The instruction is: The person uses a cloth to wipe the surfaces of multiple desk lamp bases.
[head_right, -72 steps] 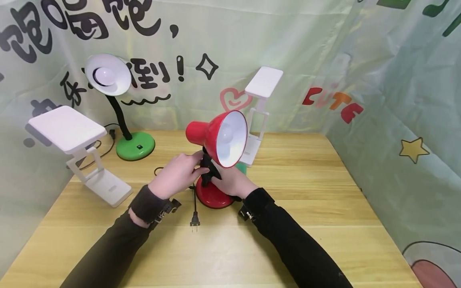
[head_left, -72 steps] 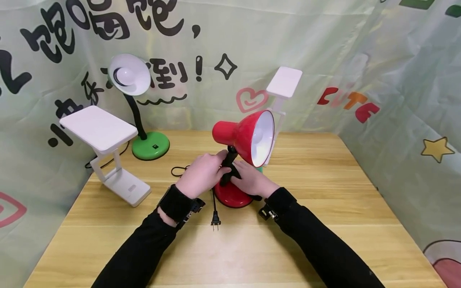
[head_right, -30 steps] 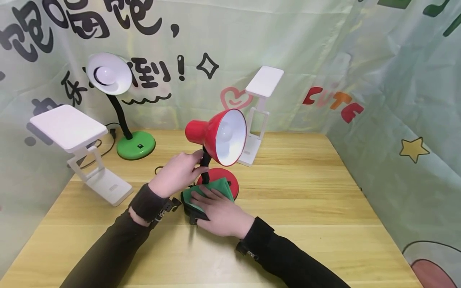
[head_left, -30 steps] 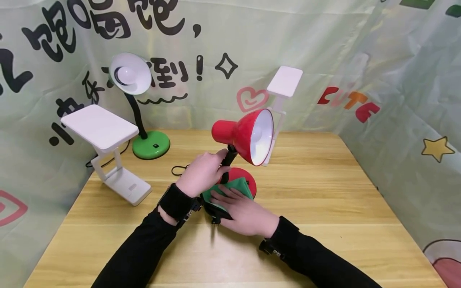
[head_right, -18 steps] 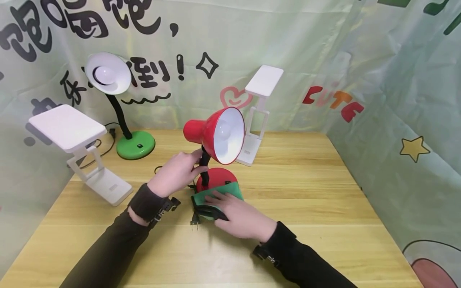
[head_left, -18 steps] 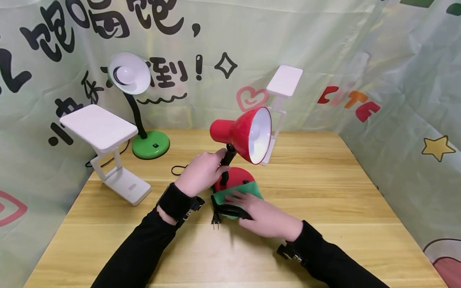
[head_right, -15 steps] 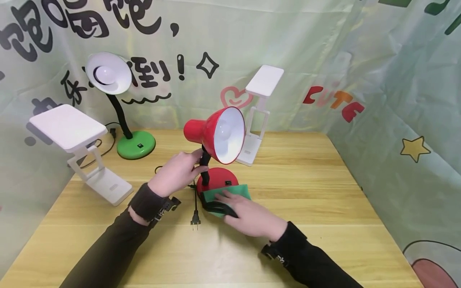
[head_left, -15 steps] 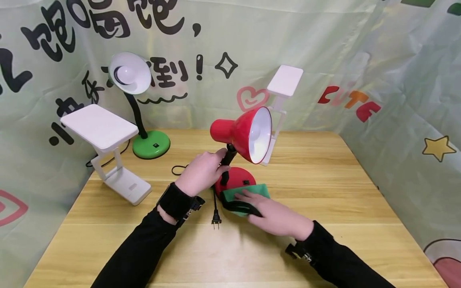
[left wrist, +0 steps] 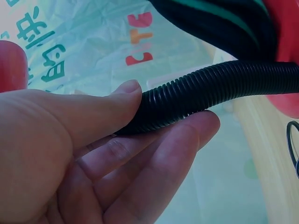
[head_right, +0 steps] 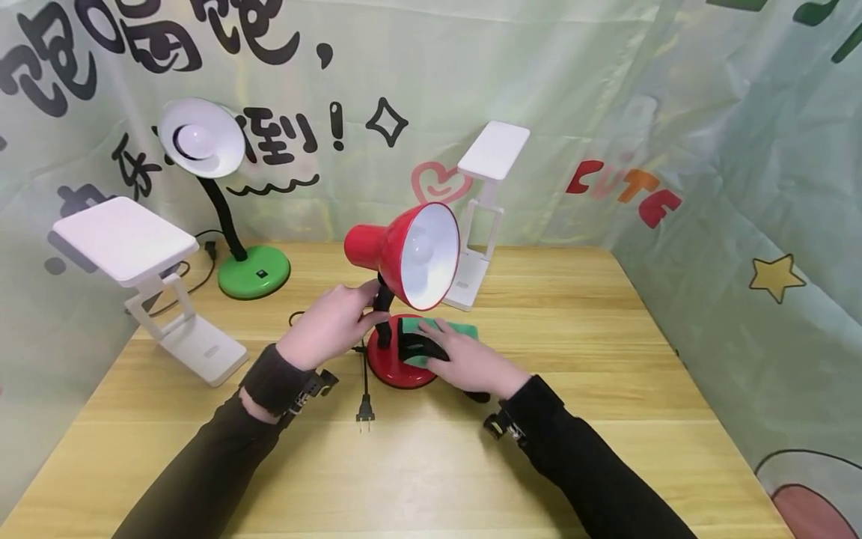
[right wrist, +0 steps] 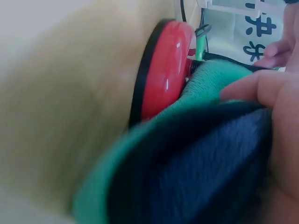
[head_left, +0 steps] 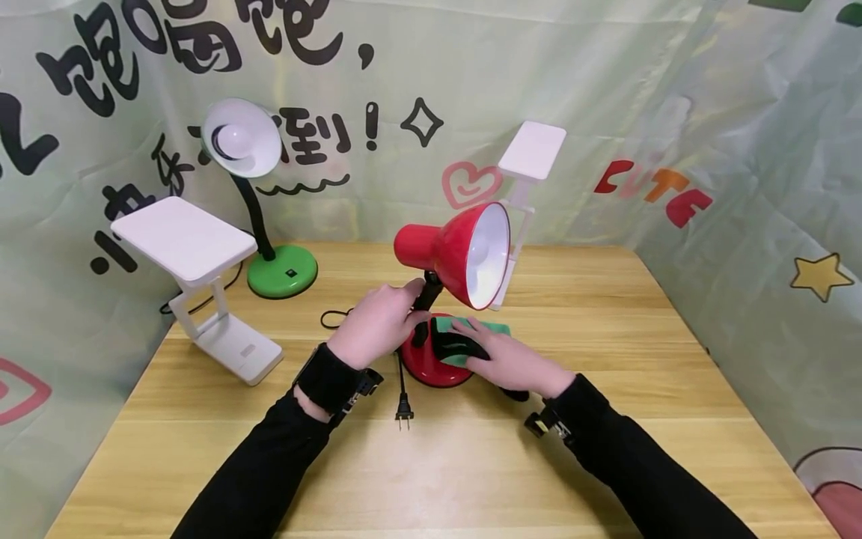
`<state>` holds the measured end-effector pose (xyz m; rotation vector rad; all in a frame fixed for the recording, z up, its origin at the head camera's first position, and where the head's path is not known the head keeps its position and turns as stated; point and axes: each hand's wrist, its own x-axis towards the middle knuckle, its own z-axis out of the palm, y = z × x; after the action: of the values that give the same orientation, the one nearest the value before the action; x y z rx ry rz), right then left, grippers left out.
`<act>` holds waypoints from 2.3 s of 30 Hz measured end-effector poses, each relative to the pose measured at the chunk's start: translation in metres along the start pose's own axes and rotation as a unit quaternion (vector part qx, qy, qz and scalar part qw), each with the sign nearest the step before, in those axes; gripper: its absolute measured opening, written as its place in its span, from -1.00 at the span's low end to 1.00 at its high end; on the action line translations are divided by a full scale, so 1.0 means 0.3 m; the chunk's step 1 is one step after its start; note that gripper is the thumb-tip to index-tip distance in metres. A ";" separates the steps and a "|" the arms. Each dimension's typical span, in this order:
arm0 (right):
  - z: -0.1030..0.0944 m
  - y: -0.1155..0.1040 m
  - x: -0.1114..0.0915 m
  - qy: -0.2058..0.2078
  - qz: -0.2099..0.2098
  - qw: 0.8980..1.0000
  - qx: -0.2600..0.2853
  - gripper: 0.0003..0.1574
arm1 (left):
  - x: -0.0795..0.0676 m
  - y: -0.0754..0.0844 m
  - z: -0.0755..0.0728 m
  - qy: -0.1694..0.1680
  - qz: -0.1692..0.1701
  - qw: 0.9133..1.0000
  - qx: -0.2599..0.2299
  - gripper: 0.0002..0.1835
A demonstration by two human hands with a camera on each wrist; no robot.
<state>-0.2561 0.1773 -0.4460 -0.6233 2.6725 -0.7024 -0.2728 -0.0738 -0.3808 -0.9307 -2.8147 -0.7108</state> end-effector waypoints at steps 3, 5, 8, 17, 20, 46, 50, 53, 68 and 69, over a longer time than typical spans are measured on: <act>-0.018 0.000 0.076 -0.016 -0.034 0.999 0.017 -0.23 | 0.000 0.000 0.000 0.004 0.003 1.000 -0.001 -0.80; -0.029 -0.002 0.124 -0.022 -0.046 0.999 0.018 -0.26 | -0.001 -0.001 0.000 0.008 0.004 1.000 0.000 -0.80; -0.042 -0.007 0.194 -0.028 -0.053 0.998 0.015 -0.31 | -0.001 -0.002 -0.001 0.013 0.006 1.000 0.004 -0.79; -0.041 -0.005 0.288 -0.004 -0.094 0.996 -0.006 -0.77 | 0.000 -0.004 0.001 0.014 0.008 1.000 0.013 -0.80; -0.030 0.003 0.255 0.014 -0.103 0.995 0.006 -0.58 | 0.000 -0.003 0.002 0.015 0.008 1.000 0.012 -0.80; 0.125 -0.198 -0.136 0.000 -0.098 0.977 -0.188 -0.33 | -0.004 0.002 -0.003 0.006 0.008 1.000 0.020 -0.76; 0.161 -0.259 -0.109 0.029 -0.128 0.958 -0.254 -0.30 | -0.003 -0.001 -0.002 0.005 0.010 1.000 0.017 -0.77; 0.198 -0.300 -0.073 0.073 -0.118 0.948 -0.286 -0.26 | -0.003 -0.005 -0.001 0.005 0.013 1.000 0.011 -0.78; 0.219 -0.287 -0.094 0.115 -0.090 0.954 -0.260 -0.28 | -0.005 0.000 -0.008 0.008 0.011 1.000 0.017 -0.77; 0.211 -0.279 -0.108 0.104 -0.082 0.960 -0.247 -0.29 | -0.005 0.001 -0.008 0.007 0.010 1.000 0.018 -0.76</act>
<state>-0.1759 0.1025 -0.4491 -0.9497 3.0402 -0.1270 -0.2716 -0.0756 -0.3789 -0.9438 -2.7914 -0.6605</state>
